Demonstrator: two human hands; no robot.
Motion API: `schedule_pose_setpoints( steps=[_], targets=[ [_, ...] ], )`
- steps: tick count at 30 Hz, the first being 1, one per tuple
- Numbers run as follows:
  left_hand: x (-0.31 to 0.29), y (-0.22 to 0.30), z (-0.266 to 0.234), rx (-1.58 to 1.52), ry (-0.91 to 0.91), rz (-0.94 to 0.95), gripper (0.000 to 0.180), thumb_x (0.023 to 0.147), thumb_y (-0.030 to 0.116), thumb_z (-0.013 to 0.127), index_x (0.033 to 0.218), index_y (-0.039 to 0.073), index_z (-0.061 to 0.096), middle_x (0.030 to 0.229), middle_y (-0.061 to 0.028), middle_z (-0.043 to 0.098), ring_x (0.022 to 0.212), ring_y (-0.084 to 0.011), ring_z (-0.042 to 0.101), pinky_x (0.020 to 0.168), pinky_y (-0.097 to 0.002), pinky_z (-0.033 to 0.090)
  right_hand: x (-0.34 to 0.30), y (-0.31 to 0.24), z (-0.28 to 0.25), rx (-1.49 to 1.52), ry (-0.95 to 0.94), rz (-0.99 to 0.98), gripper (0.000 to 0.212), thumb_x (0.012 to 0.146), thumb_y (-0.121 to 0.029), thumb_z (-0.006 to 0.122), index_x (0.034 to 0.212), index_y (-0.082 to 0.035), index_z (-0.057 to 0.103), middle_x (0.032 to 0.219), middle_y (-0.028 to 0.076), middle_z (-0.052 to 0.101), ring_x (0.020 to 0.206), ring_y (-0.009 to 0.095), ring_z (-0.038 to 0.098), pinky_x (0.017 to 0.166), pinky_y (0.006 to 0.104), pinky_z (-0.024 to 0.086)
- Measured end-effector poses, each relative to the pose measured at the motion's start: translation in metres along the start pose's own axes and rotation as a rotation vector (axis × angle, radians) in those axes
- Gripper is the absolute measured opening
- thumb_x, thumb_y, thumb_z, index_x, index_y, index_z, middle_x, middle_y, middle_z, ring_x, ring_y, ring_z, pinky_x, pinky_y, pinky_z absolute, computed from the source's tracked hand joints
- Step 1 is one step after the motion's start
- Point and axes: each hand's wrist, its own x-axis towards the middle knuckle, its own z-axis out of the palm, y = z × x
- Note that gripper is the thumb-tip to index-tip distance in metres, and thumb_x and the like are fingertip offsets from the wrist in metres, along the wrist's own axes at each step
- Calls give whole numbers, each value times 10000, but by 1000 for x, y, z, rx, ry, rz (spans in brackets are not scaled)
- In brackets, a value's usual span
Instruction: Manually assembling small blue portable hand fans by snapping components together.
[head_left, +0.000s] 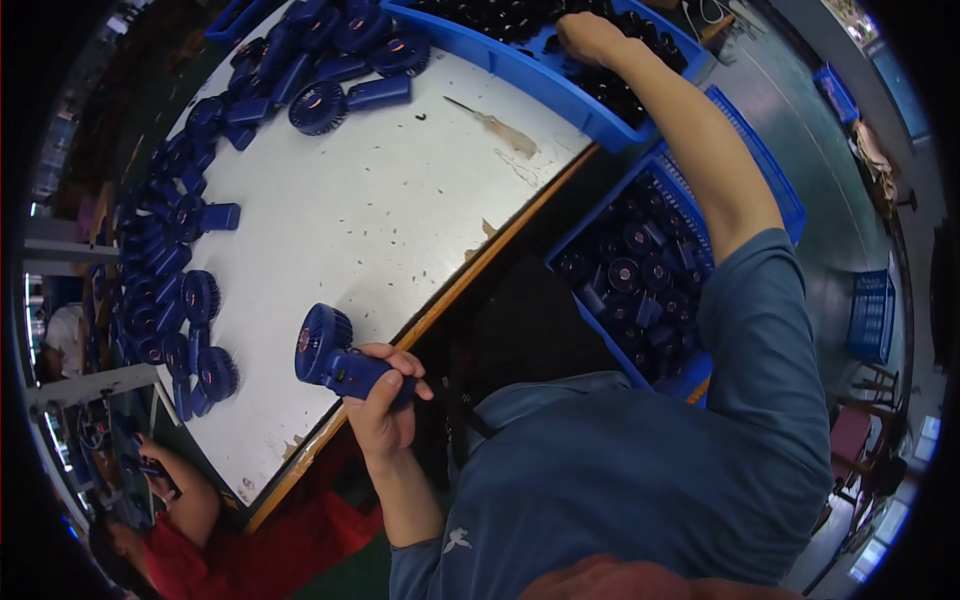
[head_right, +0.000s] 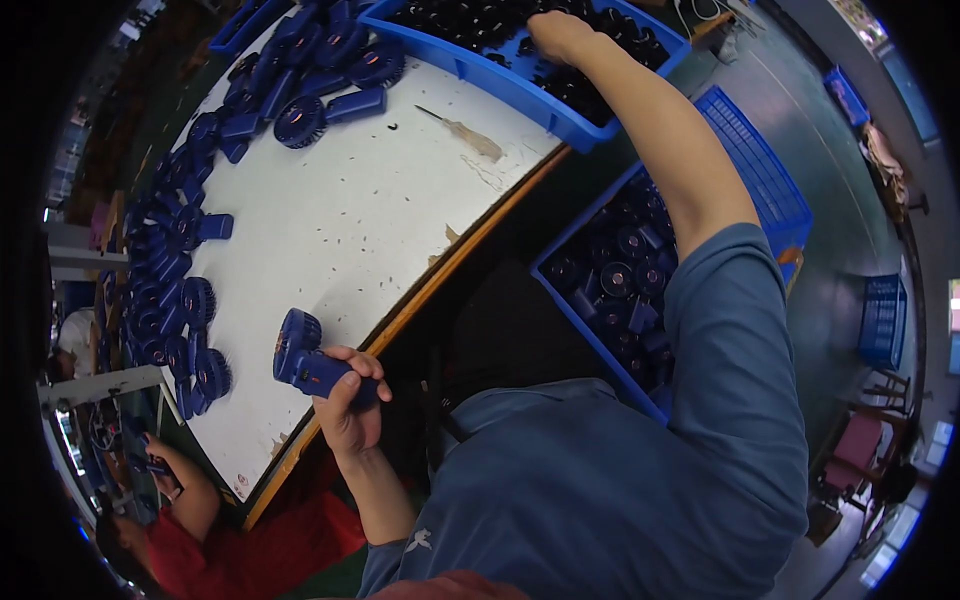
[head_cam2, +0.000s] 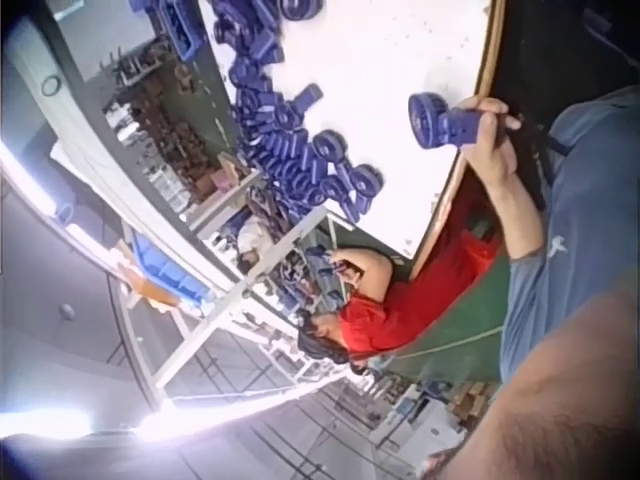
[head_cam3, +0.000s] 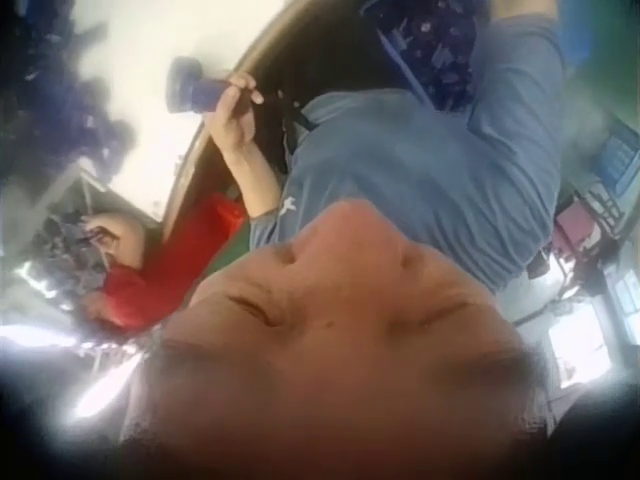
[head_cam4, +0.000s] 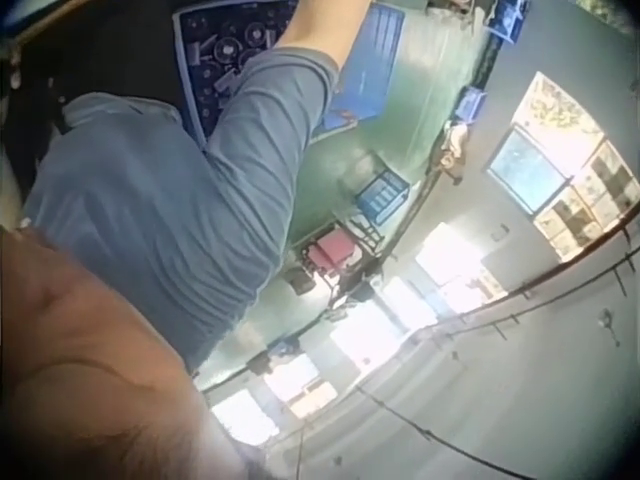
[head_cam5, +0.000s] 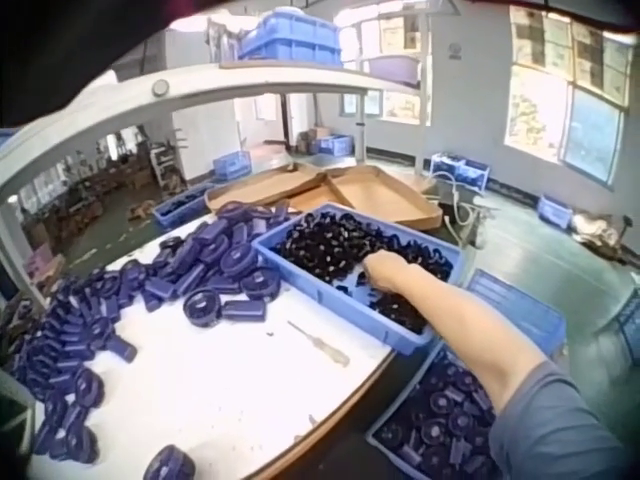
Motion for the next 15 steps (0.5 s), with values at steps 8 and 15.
schedule_pose_setpoints(
  steps=[8, 15],
  targets=[
    [4, -2, 10, 140, -13, 21, 315, 860, 0, 624, 1156, -28, 519, 925, -158, 610, 867, -254, 610, 597, -318, 584, -45, -32, -61, 589, 399, -24, 123, 779, -132, 653, 747, -16, 678, 715, 144, 681, 649, 272, 655, 637, 379, 527],
    [17, -14, 28, 412, 56, 154, 536, 863, 84, 696, 1320, -60, 459, 1229, -231, 571, 935, -239, 636, 644, -298, 565, -229, -223, -48, 1629, -552, -549, 172, 968, -194, 583, 927, -28, 598, 856, 46, 653, 742, 111, 622, 672, 285, 525]
  ],
)
